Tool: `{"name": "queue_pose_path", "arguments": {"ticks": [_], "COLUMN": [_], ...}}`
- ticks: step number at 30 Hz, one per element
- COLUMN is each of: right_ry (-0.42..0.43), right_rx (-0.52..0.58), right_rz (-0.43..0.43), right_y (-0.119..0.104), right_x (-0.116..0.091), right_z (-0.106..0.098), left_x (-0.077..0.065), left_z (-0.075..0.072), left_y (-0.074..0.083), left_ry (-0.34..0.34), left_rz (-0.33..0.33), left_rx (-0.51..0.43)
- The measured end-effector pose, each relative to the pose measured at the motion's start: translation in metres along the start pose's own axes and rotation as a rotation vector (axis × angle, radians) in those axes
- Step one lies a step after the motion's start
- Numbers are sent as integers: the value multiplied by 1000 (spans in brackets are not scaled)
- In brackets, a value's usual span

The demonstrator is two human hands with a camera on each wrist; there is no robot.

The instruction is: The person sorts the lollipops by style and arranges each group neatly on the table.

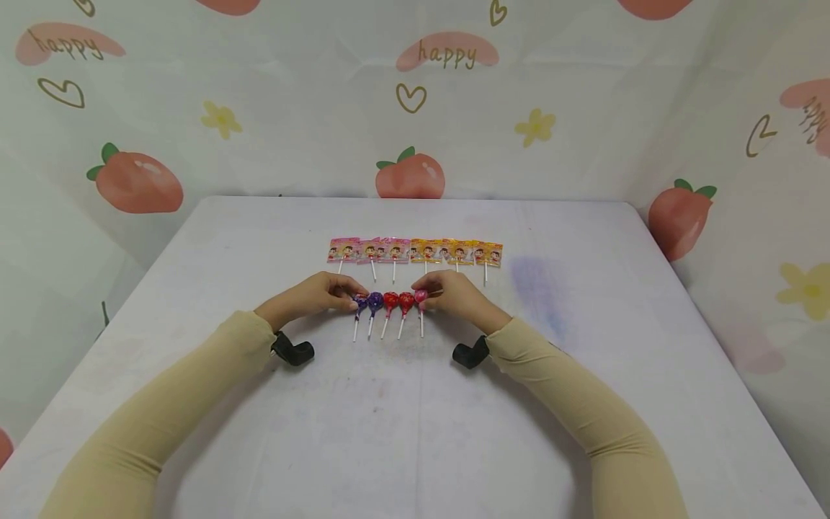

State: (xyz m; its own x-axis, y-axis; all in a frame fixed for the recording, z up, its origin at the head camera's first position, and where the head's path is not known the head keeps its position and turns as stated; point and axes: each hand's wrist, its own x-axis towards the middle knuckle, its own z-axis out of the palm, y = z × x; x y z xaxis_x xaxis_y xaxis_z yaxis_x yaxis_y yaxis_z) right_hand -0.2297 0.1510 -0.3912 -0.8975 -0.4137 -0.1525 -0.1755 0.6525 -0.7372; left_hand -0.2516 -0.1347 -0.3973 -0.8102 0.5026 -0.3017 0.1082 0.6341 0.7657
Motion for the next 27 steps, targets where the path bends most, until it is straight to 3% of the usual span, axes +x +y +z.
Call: {"name": "queue_pose_path", "arguments": {"ticks": [27], "right_ry": [-18], "right_rx": [42], "right_rz": [6], "right_y": [-1], "right_x": [-2], "right_z": [-2], "left_x": [2], "left_z": [0], "left_y": [-1], "left_ry": [-3], "left_rz": [44], "left_rx": [15]}}
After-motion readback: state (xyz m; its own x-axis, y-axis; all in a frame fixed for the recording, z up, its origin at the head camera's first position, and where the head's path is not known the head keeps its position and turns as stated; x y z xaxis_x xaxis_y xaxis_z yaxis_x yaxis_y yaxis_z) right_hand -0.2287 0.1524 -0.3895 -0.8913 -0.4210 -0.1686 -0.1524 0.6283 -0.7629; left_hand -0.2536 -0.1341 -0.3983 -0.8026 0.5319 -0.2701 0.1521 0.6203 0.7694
